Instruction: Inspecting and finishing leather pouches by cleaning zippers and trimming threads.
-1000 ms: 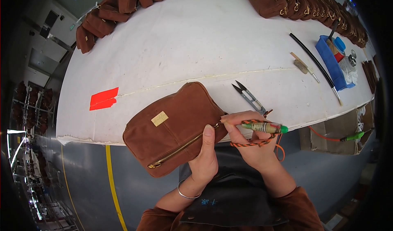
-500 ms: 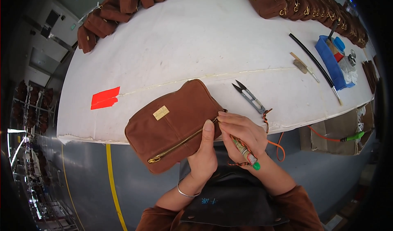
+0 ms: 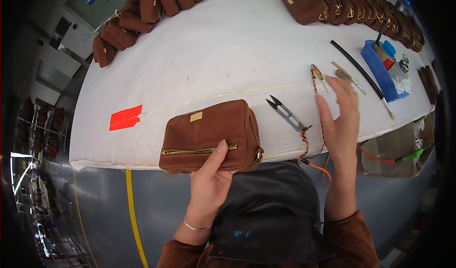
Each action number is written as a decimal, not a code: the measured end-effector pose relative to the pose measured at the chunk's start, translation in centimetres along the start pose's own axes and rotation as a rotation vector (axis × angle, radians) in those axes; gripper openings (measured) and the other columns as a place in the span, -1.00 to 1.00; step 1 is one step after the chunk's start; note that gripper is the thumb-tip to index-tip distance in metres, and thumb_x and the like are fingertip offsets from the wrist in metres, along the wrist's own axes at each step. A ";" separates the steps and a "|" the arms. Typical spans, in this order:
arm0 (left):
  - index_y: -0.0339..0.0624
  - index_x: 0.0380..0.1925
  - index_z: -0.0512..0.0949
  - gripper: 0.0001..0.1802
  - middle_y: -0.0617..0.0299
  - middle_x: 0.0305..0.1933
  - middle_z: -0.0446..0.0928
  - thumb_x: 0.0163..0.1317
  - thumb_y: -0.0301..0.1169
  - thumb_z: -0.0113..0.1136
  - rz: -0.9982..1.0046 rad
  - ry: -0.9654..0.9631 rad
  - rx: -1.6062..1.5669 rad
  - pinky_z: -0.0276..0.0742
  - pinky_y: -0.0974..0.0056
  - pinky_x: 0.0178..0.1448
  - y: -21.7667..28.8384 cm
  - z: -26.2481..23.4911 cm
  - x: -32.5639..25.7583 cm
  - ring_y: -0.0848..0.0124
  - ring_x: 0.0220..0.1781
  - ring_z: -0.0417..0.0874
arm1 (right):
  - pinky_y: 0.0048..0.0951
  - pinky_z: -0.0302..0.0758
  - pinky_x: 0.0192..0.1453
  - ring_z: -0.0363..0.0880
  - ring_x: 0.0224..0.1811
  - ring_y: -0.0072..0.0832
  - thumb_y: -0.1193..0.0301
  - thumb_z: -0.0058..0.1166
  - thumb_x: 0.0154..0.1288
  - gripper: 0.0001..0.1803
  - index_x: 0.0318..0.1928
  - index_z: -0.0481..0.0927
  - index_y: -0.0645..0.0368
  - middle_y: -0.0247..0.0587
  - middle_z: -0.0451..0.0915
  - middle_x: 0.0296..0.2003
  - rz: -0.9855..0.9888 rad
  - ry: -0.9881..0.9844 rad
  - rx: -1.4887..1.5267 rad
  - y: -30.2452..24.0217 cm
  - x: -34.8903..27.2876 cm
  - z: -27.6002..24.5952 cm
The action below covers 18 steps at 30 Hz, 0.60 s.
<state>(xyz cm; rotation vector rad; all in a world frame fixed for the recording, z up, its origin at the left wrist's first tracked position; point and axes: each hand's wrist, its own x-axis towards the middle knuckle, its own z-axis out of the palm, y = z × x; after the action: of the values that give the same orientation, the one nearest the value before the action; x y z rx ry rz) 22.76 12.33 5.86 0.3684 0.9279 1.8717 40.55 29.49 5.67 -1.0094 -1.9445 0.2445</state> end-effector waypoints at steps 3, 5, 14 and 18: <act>-0.24 0.33 0.22 -0.50 0.07 0.32 0.37 0.43 -0.39 0.00 -0.087 -0.085 -0.134 0.45 0.03 0.36 1.9 -0.2 0.3 0.19 0.32 0.45 | -0.34 0.43 0.15 0.45 0.16 -0.32 0.39 0.15 0.33 -0.53 0.22 0.45 0.23 -0.09 0.51 0.10 0.156 -0.369 0.705 -3.1 -0.1 1.6; -0.26 0.36 0.15 -0.38 0.06 0.37 0.31 0.40 -0.26 0.07 -0.170 -0.223 -0.259 0.37 0.01 0.40 2.5 -0.2 0.8 0.16 0.37 0.40 | -0.38 0.43 0.16 0.47 0.14 -0.40 0.36 0.13 0.37 -0.53 0.23 0.43 0.23 -0.13 0.52 0.09 0.269 -0.501 0.953 -4.2 -0.1 2.6; -0.40 0.08 0.49 -0.63 0.16 0.12 0.52 0.42 -0.34 0.05 0.457 -0.283 0.665 0.44 0.31 0.18 3.1 1.1 1.0 0.46 0.11 0.51 | -0.48 0.59 -0.05 0.54 0.07 -0.45 0.34 0.07 0.42 -0.53 0.22 0.43 0.34 -0.06 0.59 0.01 0.209 -0.339 1.051 -8.0 -0.1 2.4; -0.43 0.03 0.53 -0.55 0.20 0.01 0.59 0.54 -0.23 -0.18 0.400 -0.185 0.530 0.46 0.36 0.13 4.1 1.7 1.1 0.54 0.01 0.54 | -0.43 0.60 -0.04 0.56 0.07 -0.41 0.33 0.07 0.42 -0.53 0.22 0.44 0.35 -0.01 0.59 0.01 0.143 -0.297 0.972 -8.3 -0.4 2.3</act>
<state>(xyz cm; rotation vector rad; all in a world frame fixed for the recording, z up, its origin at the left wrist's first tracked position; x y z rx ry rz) 20.65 13.09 9.82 1.0973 1.2854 1.8746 34.22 24.30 8.47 -0.4561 -1.6605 1.3285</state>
